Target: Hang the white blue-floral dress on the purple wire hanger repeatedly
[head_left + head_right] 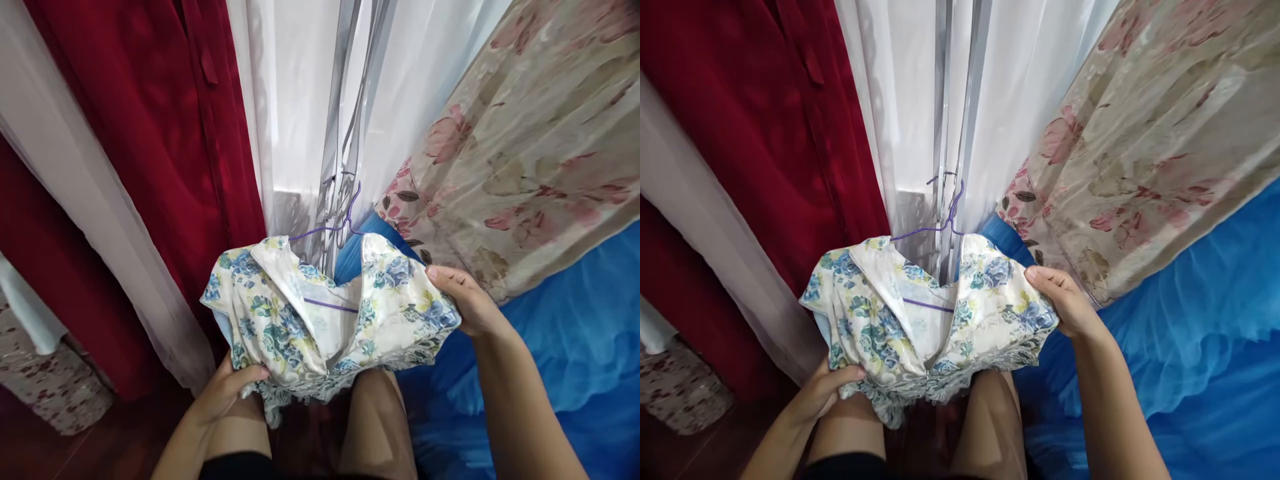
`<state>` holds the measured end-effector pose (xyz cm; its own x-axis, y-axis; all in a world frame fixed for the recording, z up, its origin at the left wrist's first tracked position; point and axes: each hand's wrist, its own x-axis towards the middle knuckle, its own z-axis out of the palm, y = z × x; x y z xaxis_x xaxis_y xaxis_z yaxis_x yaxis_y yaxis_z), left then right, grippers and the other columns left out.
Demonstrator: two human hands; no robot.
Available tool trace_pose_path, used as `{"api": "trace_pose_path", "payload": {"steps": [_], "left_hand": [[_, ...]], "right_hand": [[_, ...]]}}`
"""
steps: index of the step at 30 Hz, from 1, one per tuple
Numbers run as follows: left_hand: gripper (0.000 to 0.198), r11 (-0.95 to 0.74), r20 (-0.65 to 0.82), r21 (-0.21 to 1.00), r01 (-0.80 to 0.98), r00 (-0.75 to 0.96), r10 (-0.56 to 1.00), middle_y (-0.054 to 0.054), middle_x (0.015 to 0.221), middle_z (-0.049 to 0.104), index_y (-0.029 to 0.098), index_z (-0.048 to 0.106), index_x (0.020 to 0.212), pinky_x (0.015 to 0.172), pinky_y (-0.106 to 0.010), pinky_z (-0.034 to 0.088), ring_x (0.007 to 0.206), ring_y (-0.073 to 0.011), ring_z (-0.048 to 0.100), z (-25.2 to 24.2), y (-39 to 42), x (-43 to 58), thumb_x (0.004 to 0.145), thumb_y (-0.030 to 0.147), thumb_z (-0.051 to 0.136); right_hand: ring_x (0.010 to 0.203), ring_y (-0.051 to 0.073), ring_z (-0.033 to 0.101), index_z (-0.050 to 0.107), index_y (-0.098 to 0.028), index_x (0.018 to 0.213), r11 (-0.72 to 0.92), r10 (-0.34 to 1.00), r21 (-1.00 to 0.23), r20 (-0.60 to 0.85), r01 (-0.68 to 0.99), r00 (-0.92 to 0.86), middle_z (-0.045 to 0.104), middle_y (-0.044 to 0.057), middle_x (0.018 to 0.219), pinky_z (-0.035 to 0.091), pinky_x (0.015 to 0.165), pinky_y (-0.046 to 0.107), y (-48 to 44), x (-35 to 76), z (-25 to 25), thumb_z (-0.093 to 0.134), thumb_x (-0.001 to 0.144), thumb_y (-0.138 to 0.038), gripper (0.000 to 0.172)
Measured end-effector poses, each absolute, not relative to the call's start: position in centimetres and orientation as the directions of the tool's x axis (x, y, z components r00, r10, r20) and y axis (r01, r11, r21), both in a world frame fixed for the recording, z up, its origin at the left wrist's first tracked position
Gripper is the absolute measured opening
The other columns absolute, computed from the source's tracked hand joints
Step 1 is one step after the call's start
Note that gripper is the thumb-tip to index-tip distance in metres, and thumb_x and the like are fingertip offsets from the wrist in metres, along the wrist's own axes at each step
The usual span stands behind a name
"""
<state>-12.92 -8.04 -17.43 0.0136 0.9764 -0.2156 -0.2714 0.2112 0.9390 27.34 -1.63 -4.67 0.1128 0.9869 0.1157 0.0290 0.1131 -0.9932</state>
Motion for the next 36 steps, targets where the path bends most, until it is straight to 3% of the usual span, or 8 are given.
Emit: {"api": "trace_pose_path", "payload": {"steps": [4, 9, 12, 15, 24, 28, 31, 36], "left_hand": [[0.070, 0.106, -0.148, 0.962, -0.253, -0.151, 0.977, -0.011, 0.123, 0.073, 0.022, 0.066, 0.125, 0.097, -0.045, 0.057, 0.121, -0.0378, 0.064, -19.0, -11.1, -11.6, 0.060, 0.035, 0.090], [0.054, 0.023, -0.074, 0.971, -0.239, -0.209, 0.975, -0.010, 0.116, 0.076, 0.018, 0.073, 0.115, 0.104, -0.042, 0.054, 0.122, -0.0360, 0.064, -19.8, -14.6, -8.5, 0.069, 0.042, 0.086], [0.050, 0.031, -0.081, 0.967, -0.254, -0.190, 0.978, -0.009, 0.120, 0.075, 0.019, 0.072, 0.118, 0.105, -0.041, 0.053, 0.122, -0.0336, 0.065, -19.5, -16.0, -7.4, 0.074, 0.042, 0.082], [0.048, 0.011, -0.052, 0.973, -0.232, -0.174, 0.983, -0.009, 0.122, 0.074, 0.018, 0.072, 0.118, 0.104, -0.041, 0.053, 0.121, -0.0333, 0.065, -18.8, -16.7, -6.9, 0.076, 0.042, 0.080], [0.044, -0.117, 0.086, 0.984, -0.136, -0.219, 0.972, -0.009, 0.126, 0.071, 0.020, 0.067, 0.120, 0.105, -0.038, 0.051, 0.124, -0.0308, 0.063, -19.3, -17.2, -7.5, 0.082, 0.042, 0.074], [0.061, -0.372, 0.392, 0.918, 0.140, -0.467, 0.793, -0.013, 0.141, 0.055, 0.023, 0.047, 0.137, 0.111, -0.040, 0.044, 0.132, -0.0288, 0.054, -20.5, -16.8, -6.8, 0.083, 0.035, 0.073], [0.048, -0.473, 0.604, 0.769, 0.430, -0.247, 0.758, -0.012, 0.136, 0.055, 0.026, 0.052, 0.129, 0.112, -0.042, 0.041, 0.131, -0.0286, 0.052, -20.5, -16.0, -4.6, 0.085, 0.029, 0.071], [0.003, -0.507, 0.478, 0.715, 0.481, 0.194, 0.857, -0.008, 0.094, 0.068, 0.025, 0.057, 0.097, 0.083, -0.037, 0.049, 0.094, -0.0264, 0.065, -19.5, -13.6, -0.6, 0.095, 0.025, 0.054]], "right_hand": [[0.070, 0.019, 0.064, 0.078, -0.020, 0.091, 0.276, 0.924, -0.958, 0.288, 0.084, 0.251, 0.074, 0.009, 0.083, 0.048, 0.063, 0.029, -3.5, 27.3, -5.4, 0.081, 0.077, -0.038, 0.023], [0.098, 0.022, 0.062, 0.071, -0.022, 0.105, 0.484, 0.539, -0.756, 0.655, 0.442, 0.530, 0.068, 0.007, 0.107, 0.047, 0.091, 0.033, -10.1, 23.6, -10.7, 0.074, 0.086, -0.033, 0.023], [0.077, 0.022, 0.063, 0.067, -0.024, 0.089, 0.320, 0.885, -0.885, 0.406, 0.337, 0.228, 0.067, 0.003, 0.082, 0.050, 0.072, 0.033, -13.1, 19.0, -15.6, 0.066, 0.090, -0.043, 0.020], [0.070, 0.021, 0.060, 0.063, -0.023, 0.094, 0.197, 0.980, -0.953, 0.195, 0.231, -0.036, 0.065, 0.001, 0.075, 0.048, 0.065, 0.033, -13.2, 14.7, -19.1, 0.064, 0.091, -0.049, 0.027], [0.060, 0.017, 0.048, 0.050, -0.024, 0.071, 0.324, 0.946, -0.942, 0.326, 0.083, 0.002, 0.052, -0.002, 0.062, 0.038, 0.060, 0.029, -12.5, 12.5, -19.4, 0.052, 0.096, -0.039, 0.029], [0.059, 0.017, 0.045, 0.049, -0.022, 0.066, 0.375, 0.917, -0.887, 0.397, 0.270, 0.031, 0.047, -0.002, 0.060, 0.033, 0.058, 0.029, -14.3, 14.3, -19.0, 0.050, 0.096, -0.033, 0.032], [0.058, 0.016, 0.046, 0.051, -0.022, 0.070, 0.447, 0.889, -0.765, 0.437, 0.464, -0.136, 0.046, -0.003, 0.060, 0.031, 0.057, 0.028, -14.8, 15.3, -17.5, 0.050, 0.097, -0.029, 0.028], [0.062, 0.014, 0.049, 0.050, -0.022, 0.072, 0.659, 0.752, -0.466, 0.419, 0.591, -0.508, 0.052, -0.001, 0.069, 0.031, 0.061, 0.026, -13.2, 16.6, -13.9, 0.050, 0.092, -0.018, 0.020]]}}
